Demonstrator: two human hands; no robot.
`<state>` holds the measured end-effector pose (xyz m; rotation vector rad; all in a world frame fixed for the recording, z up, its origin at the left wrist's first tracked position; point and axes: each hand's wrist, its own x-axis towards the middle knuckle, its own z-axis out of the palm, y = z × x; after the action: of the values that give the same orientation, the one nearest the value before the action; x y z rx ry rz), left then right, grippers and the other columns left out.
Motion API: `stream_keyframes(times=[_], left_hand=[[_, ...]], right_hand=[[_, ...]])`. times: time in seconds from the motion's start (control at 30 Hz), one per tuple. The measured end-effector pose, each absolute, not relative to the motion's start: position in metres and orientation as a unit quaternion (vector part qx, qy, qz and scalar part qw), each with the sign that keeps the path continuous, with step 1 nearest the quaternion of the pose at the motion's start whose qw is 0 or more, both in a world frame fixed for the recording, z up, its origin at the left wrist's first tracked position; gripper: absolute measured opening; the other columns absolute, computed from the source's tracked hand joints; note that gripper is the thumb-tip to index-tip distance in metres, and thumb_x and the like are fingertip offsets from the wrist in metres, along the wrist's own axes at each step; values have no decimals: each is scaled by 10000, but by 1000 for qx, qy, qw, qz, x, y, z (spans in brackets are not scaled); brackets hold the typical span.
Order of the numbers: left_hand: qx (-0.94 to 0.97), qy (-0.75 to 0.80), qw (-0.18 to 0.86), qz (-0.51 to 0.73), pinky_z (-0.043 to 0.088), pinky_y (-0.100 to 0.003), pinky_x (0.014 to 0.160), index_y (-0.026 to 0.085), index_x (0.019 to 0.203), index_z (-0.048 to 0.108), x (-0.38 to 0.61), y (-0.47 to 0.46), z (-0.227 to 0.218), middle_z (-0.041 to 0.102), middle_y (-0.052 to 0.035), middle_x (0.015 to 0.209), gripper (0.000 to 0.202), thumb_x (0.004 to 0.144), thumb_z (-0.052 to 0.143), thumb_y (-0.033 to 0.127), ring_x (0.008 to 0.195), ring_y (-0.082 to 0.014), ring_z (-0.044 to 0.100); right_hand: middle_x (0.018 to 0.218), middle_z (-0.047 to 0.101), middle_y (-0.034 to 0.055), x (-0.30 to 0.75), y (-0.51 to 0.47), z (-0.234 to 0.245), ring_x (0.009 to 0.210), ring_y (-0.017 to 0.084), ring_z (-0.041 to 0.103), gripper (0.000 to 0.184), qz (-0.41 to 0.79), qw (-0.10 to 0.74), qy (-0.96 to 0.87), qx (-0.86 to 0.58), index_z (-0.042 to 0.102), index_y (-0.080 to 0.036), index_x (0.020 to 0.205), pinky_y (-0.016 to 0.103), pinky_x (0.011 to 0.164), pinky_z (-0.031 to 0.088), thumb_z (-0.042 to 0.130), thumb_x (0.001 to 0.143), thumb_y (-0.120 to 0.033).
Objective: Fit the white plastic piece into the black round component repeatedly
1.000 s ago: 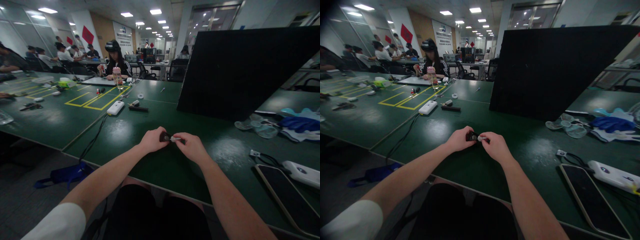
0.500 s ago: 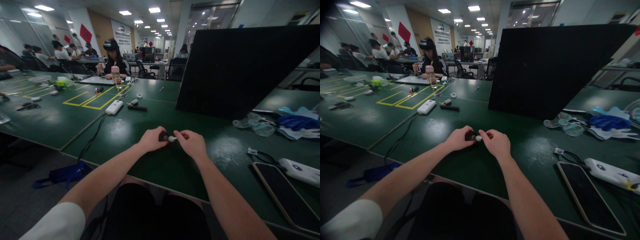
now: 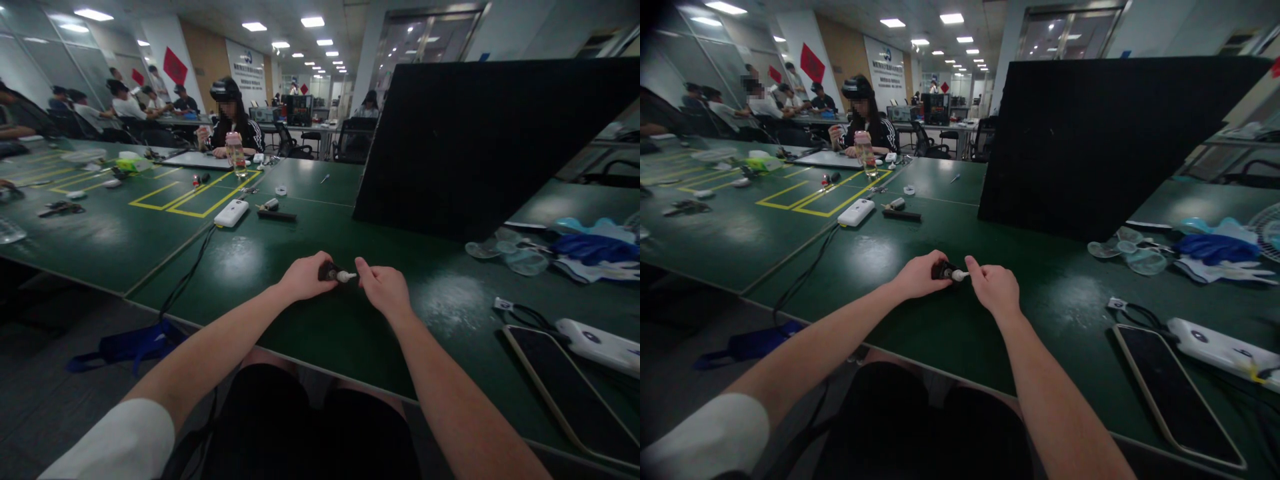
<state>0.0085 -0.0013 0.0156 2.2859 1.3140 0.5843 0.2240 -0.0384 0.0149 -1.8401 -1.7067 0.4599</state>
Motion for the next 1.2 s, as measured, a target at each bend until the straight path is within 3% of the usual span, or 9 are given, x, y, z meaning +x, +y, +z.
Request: stream_keyframes(times=[0.13, 0.53, 0.73, 0.93, 1.07, 1.2], left_hand=[[827, 467, 220, 224, 532, -335, 786, 250, 1191, 562, 7, 1, 12, 698, -31, 1076, 463, 800, 729, 434, 931, -208, 677], [808, 482, 221, 257, 531, -353, 880, 232, 1194, 593, -15, 6, 6, 700, -53, 1122, 495, 772, 746, 440, 1011, -231, 673], [815, 524, 48, 242, 520, -373, 891, 240, 1249, 553, -76, 9, 4, 672, -78, 1229, 460, 815, 686, 317, 1051, -261, 675], [881, 419, -177, 125, 433, -439, 922, 249, 1246, 593, -129, 10, 21, 623, -117, 1333, 321, 943, 502, 190, 1085, -280, 636], [877, 423, -192, 124, 416, -432, 902, 265, 1235, 609, -144, 14, 21, 610, -125, 1349, 336, 972, 423, 168, 1112, -275, 617], [795, 549, -156, 205, 421, -440, 933, 264, 1254, 598, -158, 24, 12, 584, -133, 1381, 345, 941, 478, 178, 1141, -297, 614]], right_hand=[[538, 581, 62, 230, -38, 19, 496, 186, 538, 780, 168, 351, -601, -698, 591, -234, 551, 325, 515, 381, 212, 912, -813], [561, 576, 51, 240, -39, 14, 521, 198, 548, 731, 212, 375, -558, -709, 570, -247, 574, 336, 539, 435, 265, 887, -833], [577, 586, 49, 243, -33, 7, 544, 193, 555, 744, 206, 348, -556, -726, 584, -228, 605, 328, 565, 446, 246, 899, -821], [581, 577, 40, 243, -31, 5, 523, 180, 529, 691, 221, 325, -579, -714, 592, -227, 628, 321, 551, 443, 298, 916, -781], [614, 605, 43, 243, -31, 2, 538, 179, 538, 628, 216, 314, -589, -713, 596, -227, 648, 313, 546, 438, 367, 920, -744], [649, 617, 44, 243, -28, -1, 559, 180, 546, 568, 217, 300, -592, -716, 601, -227, 676, 301, 541, 437, 417, 924, -704]])
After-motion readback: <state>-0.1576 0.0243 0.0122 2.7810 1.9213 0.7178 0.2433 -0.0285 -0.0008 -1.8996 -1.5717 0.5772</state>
